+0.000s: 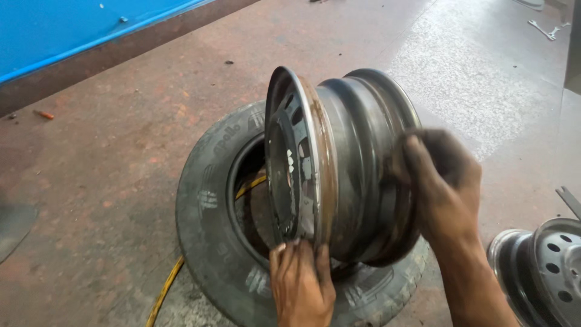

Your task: The person scrubs the surface of a metal car wheel rim using a dark abrasive block. The rim is positioned upright on a tire on the floor. The person rotates the rim by hand to access different sections, applying pressure with the block to clean the metal surface.

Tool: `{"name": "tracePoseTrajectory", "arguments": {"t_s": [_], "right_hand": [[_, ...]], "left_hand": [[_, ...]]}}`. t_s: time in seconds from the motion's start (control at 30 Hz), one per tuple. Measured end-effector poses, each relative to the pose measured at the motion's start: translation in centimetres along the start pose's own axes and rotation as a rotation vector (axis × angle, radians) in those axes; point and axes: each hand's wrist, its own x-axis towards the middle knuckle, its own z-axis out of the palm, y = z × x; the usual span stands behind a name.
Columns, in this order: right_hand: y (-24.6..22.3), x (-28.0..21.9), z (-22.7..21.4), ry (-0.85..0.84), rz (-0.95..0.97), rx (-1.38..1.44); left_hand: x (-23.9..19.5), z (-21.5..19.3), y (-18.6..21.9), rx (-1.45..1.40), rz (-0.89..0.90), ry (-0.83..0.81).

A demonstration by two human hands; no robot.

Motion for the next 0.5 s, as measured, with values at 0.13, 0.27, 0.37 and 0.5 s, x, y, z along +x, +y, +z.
{"name": "tracePoseTrajectory", "arguments": {"t_s": [0.13,0.27,0.37,0.5], "right_hand": [[0.5,-0.9,0.4,0.008,0.035,-0.130],[-1.2,-0.5,1.9,-0.203,-0.029,-0.285],[-1.8,1.0,3.6,-0.253,-0.138,-0.473],[-1.6,2.7,5.5,-0.224,-0.131,-0.548]], "left_hand": [[0.7,-0.3,0.4,-0.062,0.080,0.053],[3.5,-1.9,4.1,-0.057,-0.063,0.007],[6.3,-2.8,5.8,-0.050,-0.162,-0.037],[8.3,-4.2,5.6,0.048,-0.067,-0.060]]}}
